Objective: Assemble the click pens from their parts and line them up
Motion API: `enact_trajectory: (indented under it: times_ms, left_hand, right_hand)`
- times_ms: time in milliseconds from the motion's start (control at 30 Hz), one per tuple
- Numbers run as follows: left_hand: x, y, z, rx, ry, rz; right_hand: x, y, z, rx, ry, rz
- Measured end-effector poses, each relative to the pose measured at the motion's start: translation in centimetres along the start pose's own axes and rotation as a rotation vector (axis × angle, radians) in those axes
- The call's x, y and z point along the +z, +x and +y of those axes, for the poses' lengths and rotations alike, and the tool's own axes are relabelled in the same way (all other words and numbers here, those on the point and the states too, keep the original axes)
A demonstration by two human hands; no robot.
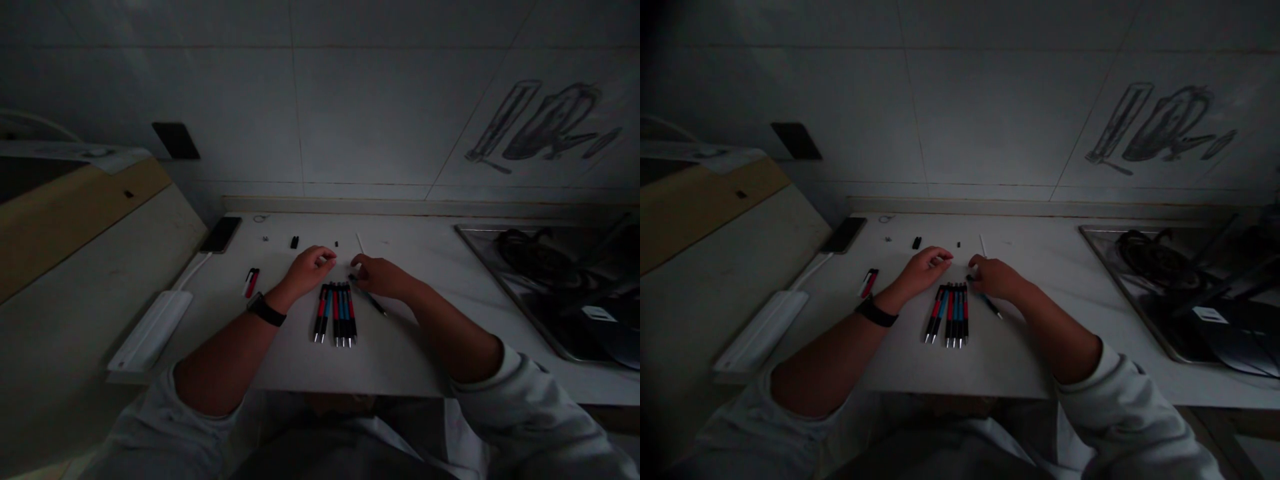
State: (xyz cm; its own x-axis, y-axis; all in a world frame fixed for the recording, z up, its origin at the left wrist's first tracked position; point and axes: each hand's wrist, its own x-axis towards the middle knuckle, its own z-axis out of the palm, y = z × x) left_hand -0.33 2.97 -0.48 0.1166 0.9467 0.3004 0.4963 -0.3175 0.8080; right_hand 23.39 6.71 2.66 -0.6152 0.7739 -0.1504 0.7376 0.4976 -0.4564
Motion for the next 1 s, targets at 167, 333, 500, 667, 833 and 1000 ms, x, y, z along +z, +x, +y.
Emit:
enact_trajectory:
  times_ms: [167, 333, 500, 667, 833, 1000]
  left_hand:
    - [0.2, -0.3, 0.3, 0.006, -0.041, -0.084]
    - [0.0, -0.4, 0.6, 0.000, -0.065, -0.153]
    - [-1.5, 0.2, 0.7, 0.004, -0.059, 0.056]
    - [-2.8, 0.7, 0.6, -0.053, -0.135, 0.223]
    - [-2.7, 0.7, 0.5, -0.044, -0.160, 0.231]
    - [-2.8, 0.6, 0.1, -0.059, -0.157, 0.214]
  right_hand:
    - [0.6, 0.7, -0.2, -0.101, 0.244, 0.189]
    - [1.1, 1.0, -0.2, -0.215, 0.340, 0.245]
    - [0.0, 1.3, 1.1, -0.177, 0.251, 0.377]
    - [-0.8, 1.9, 2.6, -0.071, 0.321, 0.397]
    - [-0.3, 2.2, 2.8, -0.050, 0.436, 0.374]
    - [-0.1, 2.3, 2.7, -0.038, 0.483, 0.357]
